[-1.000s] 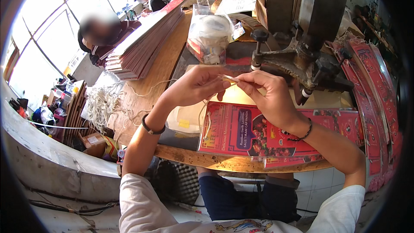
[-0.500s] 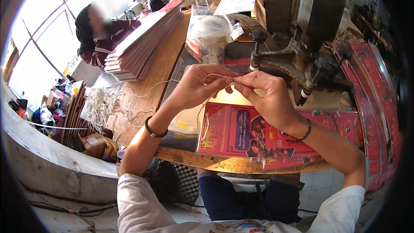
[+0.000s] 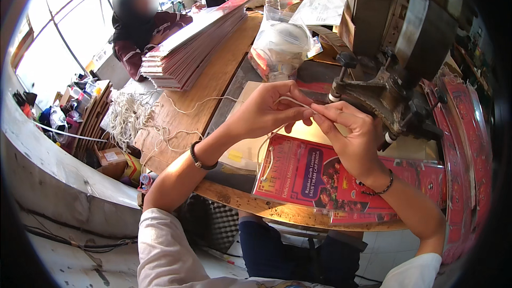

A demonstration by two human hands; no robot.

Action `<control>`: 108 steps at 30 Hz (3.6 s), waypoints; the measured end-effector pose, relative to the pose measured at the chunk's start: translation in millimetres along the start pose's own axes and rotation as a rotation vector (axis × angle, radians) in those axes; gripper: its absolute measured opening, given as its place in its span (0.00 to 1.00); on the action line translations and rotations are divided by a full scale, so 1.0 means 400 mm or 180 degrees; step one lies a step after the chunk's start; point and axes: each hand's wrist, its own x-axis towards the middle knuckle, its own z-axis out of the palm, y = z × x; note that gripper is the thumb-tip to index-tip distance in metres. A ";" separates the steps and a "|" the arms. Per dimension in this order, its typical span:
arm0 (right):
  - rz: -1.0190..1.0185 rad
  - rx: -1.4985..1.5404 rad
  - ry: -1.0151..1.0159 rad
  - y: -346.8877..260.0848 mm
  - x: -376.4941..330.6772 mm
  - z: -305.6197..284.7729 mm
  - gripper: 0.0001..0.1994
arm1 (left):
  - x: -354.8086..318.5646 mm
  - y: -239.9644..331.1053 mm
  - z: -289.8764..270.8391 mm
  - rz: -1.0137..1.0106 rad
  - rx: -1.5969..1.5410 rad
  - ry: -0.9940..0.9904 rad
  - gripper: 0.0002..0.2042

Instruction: The person threads a white cord through a pre-punched hole in a red product label by hand, ties the ends of the cord together, and moves the finished label onto a stack on the desk.

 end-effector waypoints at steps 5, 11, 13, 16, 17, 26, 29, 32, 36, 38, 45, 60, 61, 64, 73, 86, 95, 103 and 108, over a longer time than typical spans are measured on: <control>0.0073 0.0183 -0.0013 0.024 -0.006 0.012 0.11 | 0.006 0.011 0.002 -0.0012 0.0192 0.0013 0.05; 0.0063 0.0327 0.0017 0.029 -0.004 0.015 0.11 | -0.001 0.011 -0.001 0.0007 0.0165 -0.0065 0.05; 0.0051 0.0330 0.0030 0.030 -0.004 0.015 0.11 | -0.001 0.006 -0.004 0.0025 0.0163 -0.0108 0.05; 0.0005 0.0349 0.0025 0.036 -0.004 0.015 0.10 | 0.002 0.002 -0.007 0.0094 0.0130 -0.0151 0.05; -0.0036 0.0355 0.0012 0.037 -0.004 0.014 0.10 | 0.002 0.005 -0.009 0.0106 0.0135 -0.0182 0.05; 0.0149 0.0559 0.0026 0.045 -0.007 0.025 0.10 | -0.003 0.005 -0.014 0.0156 0.0089 -0.0309 0.04; 0.0324 0.0505 -0.0092 0.035 -0.007 0.013 0.09 | 0.000 0.007 -0.012 0.0150 0.0125 -0.0374 0.04; 0.0233 0.0485 -0.0112 0.027 -0.007 0.013 0.08 | -0.006 0.010 -0.010 0.0097 0.0157 -0.0366 0.04; 0.0029 0.0389 -0.0071 0.030 -0.007 0.014 0.06 | -0.004 0.016 -0.018 0.0117 0.0243 -0.0392 0.04; 0.0076 0.0409 -0.0079 0.031 -0.009 0.011 0.06 | -0.002 0.016 -0.018 0.0148 0.0251 -0.0448 0.04; 0.0104 0.0283 -0.0104 0.021 -0.009 0.007 0.06 | 0.000 0.010 -0.019 -0.0039 0.0109 -0.0550 0.10; -0.0341 -0.0298 -0.0123 0.013 -0.008 -0.018 0.06 | 0.002 0.008 -0.014 -0.0141 0.0361 -0.0457 0.05; -0.0325 -0.0288 -0.0103 0.015 -0.009 -0.018 0.06 | 0.000 0.011 -0.012 -0.0153 0.0437 -0.0391 0.04; -0.0389 -0.0263 -0.0131 0.014 -0.006 -0.023 0.06 | 0.001 0.007 -0.017 -0.0139 0.0271 -0.0396 0.06; -0.0648 -0.0303 -0.0060 0.017 0.008 -0.035 0.05 | 0.002 0.041 -0.026 -0.0260 0.0862 -0.0315 0.10; -0.0413 -0.0381 -0.0214 0.014 0.004 -0.032 0.05 | -0.004 0.011 -0.029 -0.0322 0.0909 -0.0418 0.11; -0.0164 -0.0322 -0.0331 0.012 -0.002 -0.035 0.06 | -0.002 0.014 -0.027 -0.0241 0.1110 -0.0486 0.12; 0.0085 -0.0119 -0.0464 0.000 -0.003 -0.040 0.06 | -0.007 0.009 -0.021 -0.0131 0.1041 -0.0470 0.12; -0.0499 -0.0343 -0.0394 0.007 -0.005 -0.038 0.06 | -0.007 0.020 -0.016 -0.0299 0.0817 -0.0391 0.12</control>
